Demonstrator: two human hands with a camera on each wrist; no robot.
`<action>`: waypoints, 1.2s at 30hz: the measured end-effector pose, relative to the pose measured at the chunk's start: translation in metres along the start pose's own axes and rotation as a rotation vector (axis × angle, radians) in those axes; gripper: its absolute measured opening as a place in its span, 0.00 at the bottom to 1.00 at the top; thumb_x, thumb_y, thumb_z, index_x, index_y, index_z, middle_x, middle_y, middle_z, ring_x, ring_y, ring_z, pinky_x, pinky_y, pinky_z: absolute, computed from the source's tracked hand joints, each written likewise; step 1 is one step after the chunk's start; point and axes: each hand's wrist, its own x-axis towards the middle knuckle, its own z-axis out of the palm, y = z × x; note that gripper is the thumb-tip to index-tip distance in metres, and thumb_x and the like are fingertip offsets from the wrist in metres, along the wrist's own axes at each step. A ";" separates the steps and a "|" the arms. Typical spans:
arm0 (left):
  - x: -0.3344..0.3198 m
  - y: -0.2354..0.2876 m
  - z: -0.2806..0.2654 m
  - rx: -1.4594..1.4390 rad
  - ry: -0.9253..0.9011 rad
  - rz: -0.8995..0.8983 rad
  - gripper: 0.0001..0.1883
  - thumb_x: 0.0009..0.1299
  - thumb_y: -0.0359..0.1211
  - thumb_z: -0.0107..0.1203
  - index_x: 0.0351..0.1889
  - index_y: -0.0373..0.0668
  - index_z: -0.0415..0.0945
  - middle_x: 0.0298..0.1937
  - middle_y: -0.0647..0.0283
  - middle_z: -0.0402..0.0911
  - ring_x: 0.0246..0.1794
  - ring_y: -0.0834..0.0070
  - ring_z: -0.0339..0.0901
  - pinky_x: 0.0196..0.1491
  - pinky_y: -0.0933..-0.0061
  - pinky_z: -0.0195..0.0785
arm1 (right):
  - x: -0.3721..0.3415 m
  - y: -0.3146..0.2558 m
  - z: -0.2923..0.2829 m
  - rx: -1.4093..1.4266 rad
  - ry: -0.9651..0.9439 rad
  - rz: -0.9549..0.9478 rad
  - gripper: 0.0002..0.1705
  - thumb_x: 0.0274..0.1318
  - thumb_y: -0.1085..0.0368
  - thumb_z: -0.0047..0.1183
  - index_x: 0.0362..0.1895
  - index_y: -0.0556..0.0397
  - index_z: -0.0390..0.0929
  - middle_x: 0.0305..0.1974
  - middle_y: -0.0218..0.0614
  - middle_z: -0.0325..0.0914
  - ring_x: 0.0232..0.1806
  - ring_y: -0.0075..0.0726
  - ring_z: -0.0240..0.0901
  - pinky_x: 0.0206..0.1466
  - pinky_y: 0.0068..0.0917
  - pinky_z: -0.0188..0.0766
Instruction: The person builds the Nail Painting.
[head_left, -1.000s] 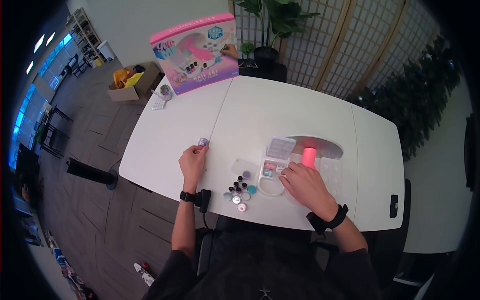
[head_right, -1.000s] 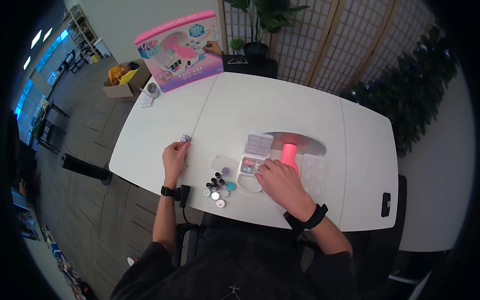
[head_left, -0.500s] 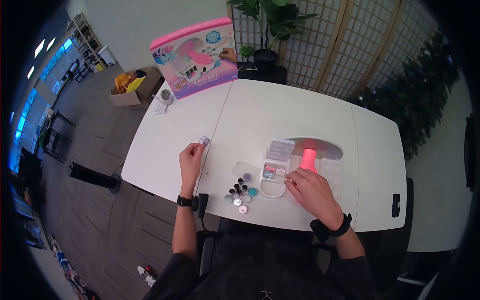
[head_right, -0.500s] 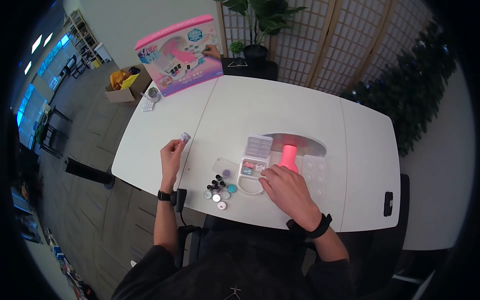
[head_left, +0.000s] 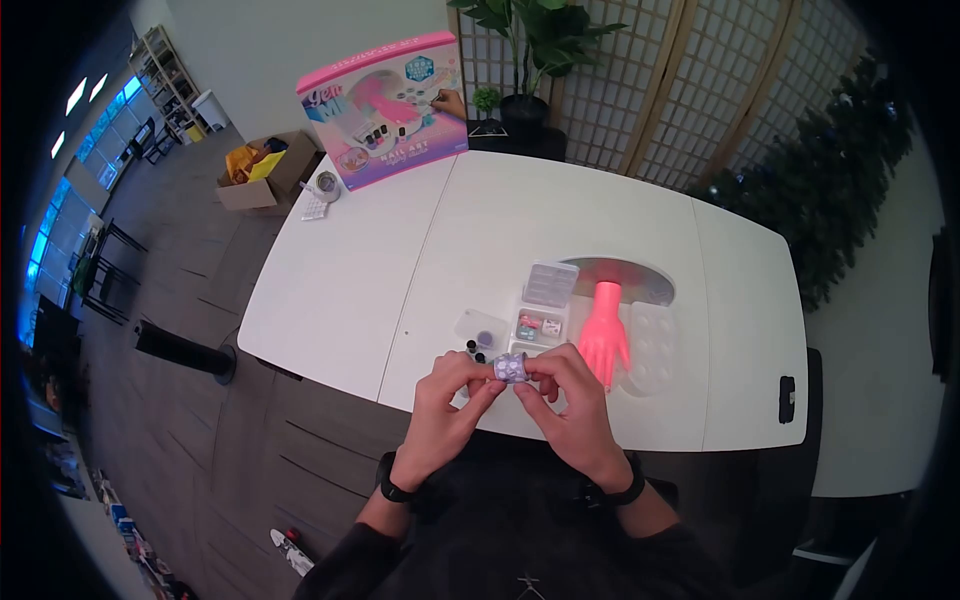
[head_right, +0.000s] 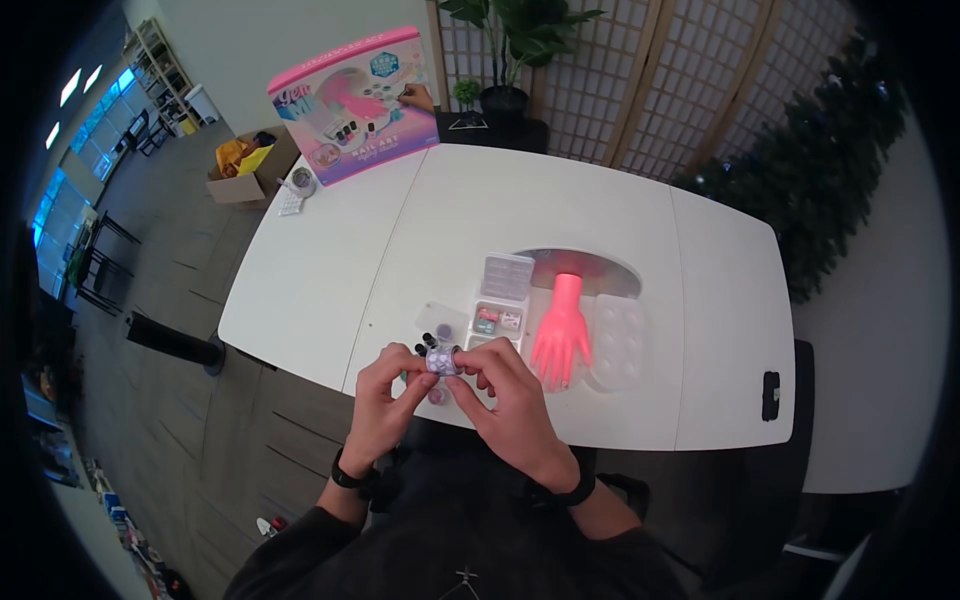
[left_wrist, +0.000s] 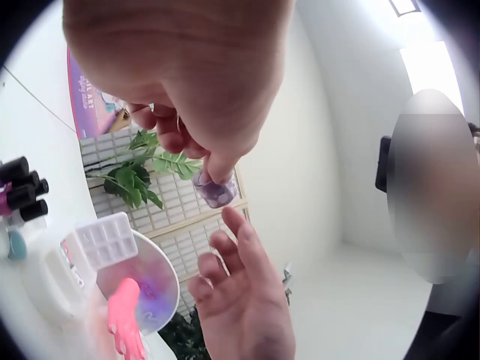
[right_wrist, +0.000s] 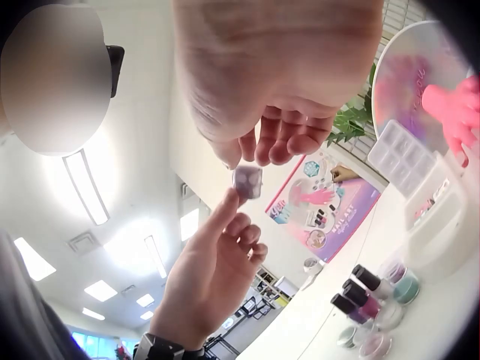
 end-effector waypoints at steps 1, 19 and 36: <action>-0.001 -0.001 0.004 0.013 -0.005 0.017 0.03 0.75 0.23 0.66 0.44 0.35 0.84 0.32 0.66 0.75 0.35 0.77 0.70 0.44 0.73 0.65 | -0.002 0.000 0.000 0.011 0.033 0.020 0.13 0.68 0.68 0.70 0.53 0.56 0.84 0.44 0.33 0.77 0.35 0.28 0.71 0.38 0.28 0.72; -0.022 -0.010 0.044 -0.561 0.014 -0.321 0.04 0.80 0.27 0.66 0.44 0.36 0.85 0.31 0.78 0.67 0.33 0.89 0.60 0.39 0.80 0.55 | -0.024 0.006 -0.011 0.008 0.098 0.072 0.07 0.63 0.72 0.71 0.39 0.58 0.84 0.36 0.33 0.76 0.33 0.28 0.72 0.37 0.27 0.70; -0.017 -0.006 0.040 -0.521 0.077 -0.244 0.10 0.77 0.25 0.68 0.32 0.35 0.81 0.32 0.70 0.70 0.36 0.82 0.63 0.42 0.75 0.57 | -0.017 0.011 -0.018 -0.110 0.087 -0.135 0.22 0.58 0.74 0.69 0.57 0.56 0.81 0.51 0.39 0.81 0.49 0.44 0.81 0.50 0.36 0.81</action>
